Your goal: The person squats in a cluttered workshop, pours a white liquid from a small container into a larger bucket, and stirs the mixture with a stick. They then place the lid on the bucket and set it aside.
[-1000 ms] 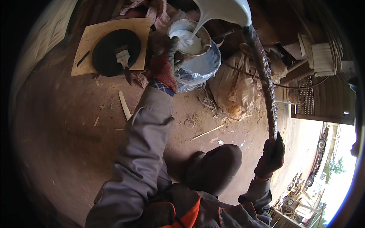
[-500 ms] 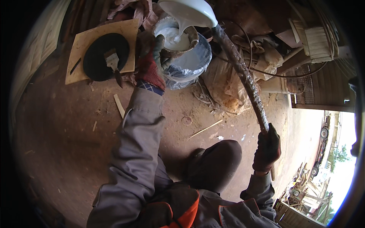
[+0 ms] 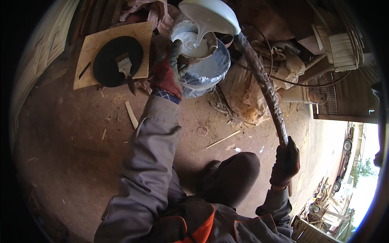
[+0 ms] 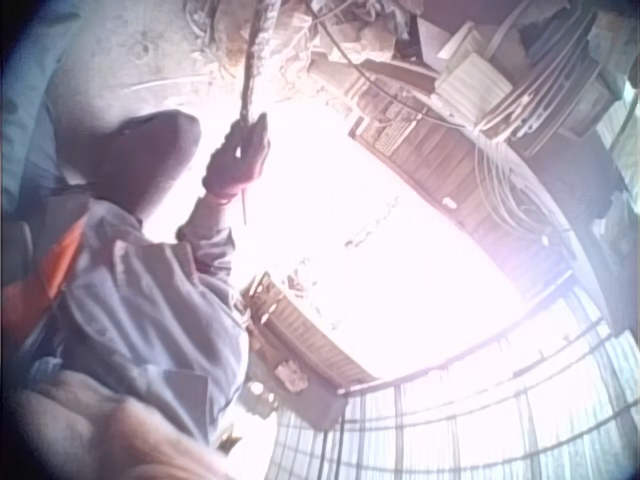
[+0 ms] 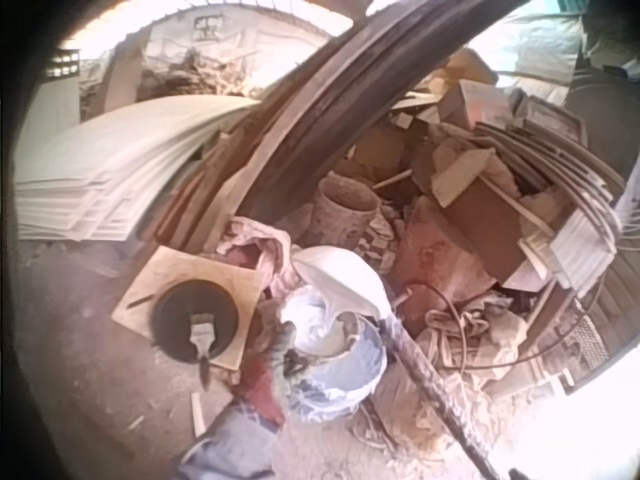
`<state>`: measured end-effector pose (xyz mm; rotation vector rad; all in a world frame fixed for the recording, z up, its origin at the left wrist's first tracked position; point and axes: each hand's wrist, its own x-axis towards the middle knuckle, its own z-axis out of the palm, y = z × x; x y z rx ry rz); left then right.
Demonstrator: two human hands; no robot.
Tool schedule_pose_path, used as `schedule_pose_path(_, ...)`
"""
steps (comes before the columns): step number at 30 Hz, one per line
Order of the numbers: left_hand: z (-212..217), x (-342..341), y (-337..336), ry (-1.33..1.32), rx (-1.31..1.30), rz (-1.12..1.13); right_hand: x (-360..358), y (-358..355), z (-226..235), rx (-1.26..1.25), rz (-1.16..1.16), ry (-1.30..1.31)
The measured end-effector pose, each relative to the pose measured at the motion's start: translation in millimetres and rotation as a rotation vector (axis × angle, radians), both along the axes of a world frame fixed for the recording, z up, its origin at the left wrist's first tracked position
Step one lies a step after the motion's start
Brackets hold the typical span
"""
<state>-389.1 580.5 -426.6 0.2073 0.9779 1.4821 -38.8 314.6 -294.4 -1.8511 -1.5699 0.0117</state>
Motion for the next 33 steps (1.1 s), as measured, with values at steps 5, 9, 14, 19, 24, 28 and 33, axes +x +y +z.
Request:
schedule_pose_path(5, -1, -1, 1, -0.006, 0.02, -0.025, -2, 0, 1, 0.005, 0.004, -0.018)
schedule_pose_path(9, 5, 5, -2, 0.037, 0.031, 0.031, -1, -1, -1, 0.021, 0.002, 0.026)
schedule_pose_path(14, 15, 7, -7, 0.014, 0.015, 0.046, -3, -2, -3, 0.008, -0.003, 0.045)
schedule_pose_path(19, 22, 5, -10, 0.02, 0.007, 0.016, -4, -5, 1, -0.051, -0.031, 0.028)
schedule_pose_path(24, 22, 6, -11, 0.014, 0.02, 0.013, -5, -4, 0, -0.034, -0.033, 0.046)
schedule_pose_path(28, 20, 6, -9, -0.007, 0.01, 0.019, -7, -1, 2, 0.026, -0.024, -0.013)
schedule_pose_path(33, 20, 7, -11, -0.008, -0.018, 0.015, -10, 4, 14, 0.079, -0.032, -0.102)
